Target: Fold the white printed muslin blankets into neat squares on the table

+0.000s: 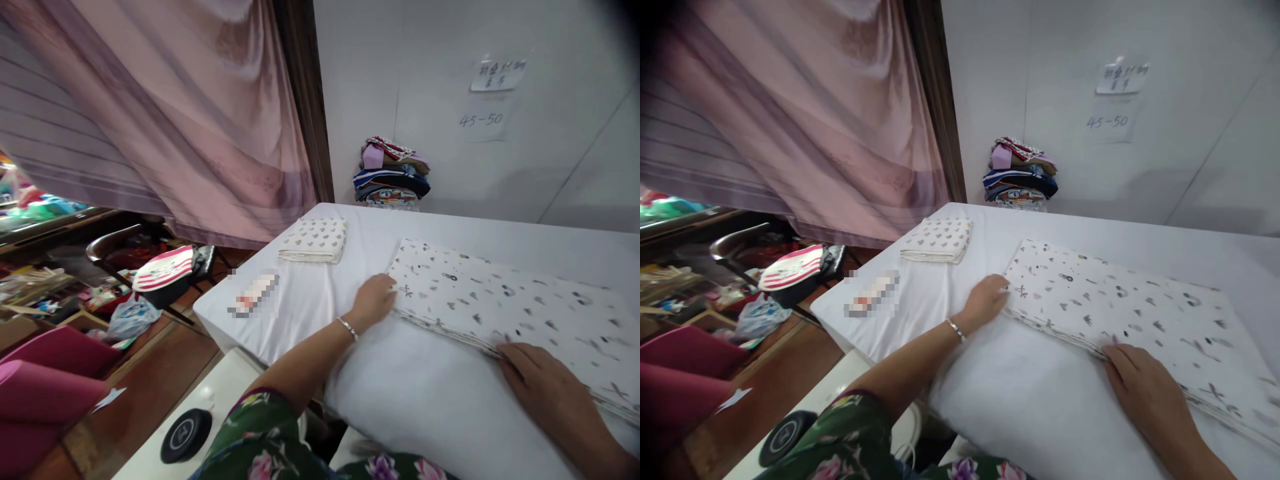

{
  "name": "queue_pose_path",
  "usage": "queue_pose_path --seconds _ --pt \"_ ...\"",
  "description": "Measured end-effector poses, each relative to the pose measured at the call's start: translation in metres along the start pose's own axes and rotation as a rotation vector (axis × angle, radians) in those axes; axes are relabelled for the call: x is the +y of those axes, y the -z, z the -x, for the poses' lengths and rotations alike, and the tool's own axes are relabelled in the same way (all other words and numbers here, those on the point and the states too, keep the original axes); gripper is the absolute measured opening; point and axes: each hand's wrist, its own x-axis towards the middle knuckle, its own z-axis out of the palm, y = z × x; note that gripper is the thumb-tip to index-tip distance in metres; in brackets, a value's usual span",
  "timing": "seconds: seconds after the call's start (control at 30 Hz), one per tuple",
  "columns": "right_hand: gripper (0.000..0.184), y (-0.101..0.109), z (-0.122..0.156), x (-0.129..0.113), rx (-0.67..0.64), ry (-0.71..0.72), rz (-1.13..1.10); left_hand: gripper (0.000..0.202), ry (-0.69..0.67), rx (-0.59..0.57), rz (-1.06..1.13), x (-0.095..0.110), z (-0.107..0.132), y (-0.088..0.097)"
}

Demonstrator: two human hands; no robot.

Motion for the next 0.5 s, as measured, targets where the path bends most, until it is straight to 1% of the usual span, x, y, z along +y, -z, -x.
queue_pose_path --seconds 0.03,0.07,0.1,0.13,0.17,0.23,0.33,0.5 --pt "0.035 -0.001 0.001 0.001 -0.008 -0.003 0.001 0.024 0.146 0.01 0.034 -0.012 0.004 0.007" --pt "0.035 -0.002 0.001 0.001 -0.02 0.0 0.004 0.024 0.282 -0.003 0.063 -0.021 0.008 0.013" --pt "0.036 -0.002 0.001 0.002 -0.032 0.007 0.009 0.024 0.386 -0.03 0.09 -0.028 0.012 0.016" --pt "0.037 -0.002 0.001 0.002 -0.04 0.017 0.016 0.021 0.454 -0.066 0.109 -0.031 0.016 0.017" --pt "0.037 -0.002 0.001 0.003 -0.043 0.032 0.024 0.019 0.485 -0.102 0.117 -0.032 0.019 0.017" --pt "0.036 -0.001 0.002 0.004 -0.035 0.062 0.038 0.018 0.469 -0.147 0.092 -0.029 0.023 0.014" --pt "0.035 -0.001 0.002 0.004 -0.029 0.073 0.048 0.022 0.431 -0.181 0.006 -0.018 0.022 0.008" --pt "0.035 -0.002 0.004 0.003 -0.02 0.05 0.046 0.024 0.451 -0.219 -0.013 -0.008 0.016 0.006"
